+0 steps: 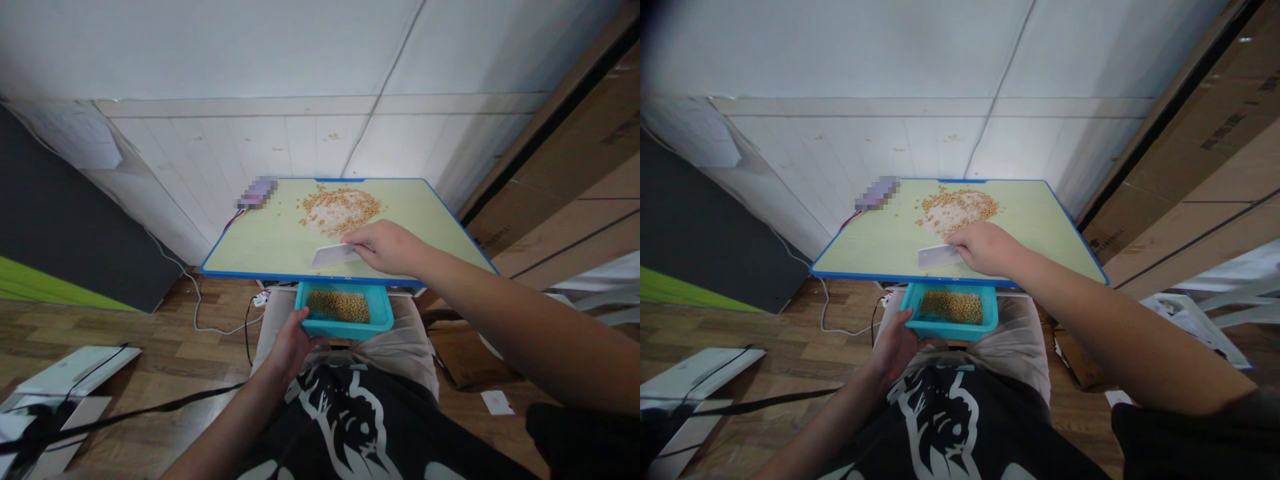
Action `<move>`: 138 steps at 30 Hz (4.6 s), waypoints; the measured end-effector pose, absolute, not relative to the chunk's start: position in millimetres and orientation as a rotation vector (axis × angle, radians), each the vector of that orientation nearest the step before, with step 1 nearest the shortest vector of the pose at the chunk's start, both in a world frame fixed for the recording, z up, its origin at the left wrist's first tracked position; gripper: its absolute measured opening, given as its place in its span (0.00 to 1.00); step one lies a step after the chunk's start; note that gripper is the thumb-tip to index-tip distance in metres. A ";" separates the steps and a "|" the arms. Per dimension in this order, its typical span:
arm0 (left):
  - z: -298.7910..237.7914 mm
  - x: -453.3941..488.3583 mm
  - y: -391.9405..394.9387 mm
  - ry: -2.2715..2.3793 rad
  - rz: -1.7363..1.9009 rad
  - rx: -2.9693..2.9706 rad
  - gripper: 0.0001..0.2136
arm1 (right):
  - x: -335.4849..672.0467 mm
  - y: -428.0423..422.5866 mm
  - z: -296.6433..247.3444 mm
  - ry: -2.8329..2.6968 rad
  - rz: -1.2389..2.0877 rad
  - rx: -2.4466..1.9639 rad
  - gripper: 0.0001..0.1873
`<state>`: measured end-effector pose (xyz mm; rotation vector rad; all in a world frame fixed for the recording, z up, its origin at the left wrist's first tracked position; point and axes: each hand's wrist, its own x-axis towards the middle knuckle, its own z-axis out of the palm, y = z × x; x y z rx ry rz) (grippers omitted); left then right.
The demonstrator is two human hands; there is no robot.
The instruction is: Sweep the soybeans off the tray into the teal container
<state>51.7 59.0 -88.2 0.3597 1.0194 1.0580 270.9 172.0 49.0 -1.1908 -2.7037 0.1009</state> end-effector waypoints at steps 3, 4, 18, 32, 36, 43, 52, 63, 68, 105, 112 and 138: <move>-88.9 50.9 59.3 1.001 1.049 0.363 0.24 | 273.5 168.2 51.0 -2.724 0.112 -1.162 0.16; -89.0 50.8 59.5 0.999 1.045 0.366 0.24 | 274.6 166.5 51.9 -2.730 0.119 -1.161 0.15; -83.8 52.6 60.6 1.028 1.037 0.365 0.23 | 295.0 142.1 55.7 -2.713 0.163 -1.233 0.15; -79.4 54.9 62.2 1.034 1.037 0.349 0.27 | 312.4 143.4 65.5 -2.570 -0.015 -1.381 0.15; -82.3 53.7 60.4 1.037 1.026 0.359 0.25 | 315.3 146.8 56.3 -2.571 0.017 -1.366 0.14; -86.2 53.3 59.4 1.019 1.025 0.361 0.23 | 316.6 136.9 46.5 -2.630 0.103 -1.311 0.15; -84.7 56.2 60.6 1.036 1.027 0.334 0.24 | 329.1 131.4 55.1 -2.576 0.042 -1.306 0.16; -92.7 56.6 61.4 1.007 1.008 0.322 0.23 | 340.0 197.7 62.9 -2.347 -0.029 -1.543 0.19; -92.7 56.0 61.2 1.014 1.004 0.307 0.22 | 325.0 224.1 60.0 -2.344 -0.031 -1.618 0.20; -93.5 55.0 61.6 1.003 0.999 0.347 0.24 | 295.1 250.3 48.5 -2.567 -0.110 -1.543 0.18; -91.4 56.1 61.7 1.011 0.999 0.330 0.23 | 295.2 246.7 48.0 -2.577 -0.113 -1.557 0.17; -87.1 57.8 63.9 1.057 1.001 0.327 0.23 | 297.3 216.5 53.0 -2.627 -0.038 -1.536 0.17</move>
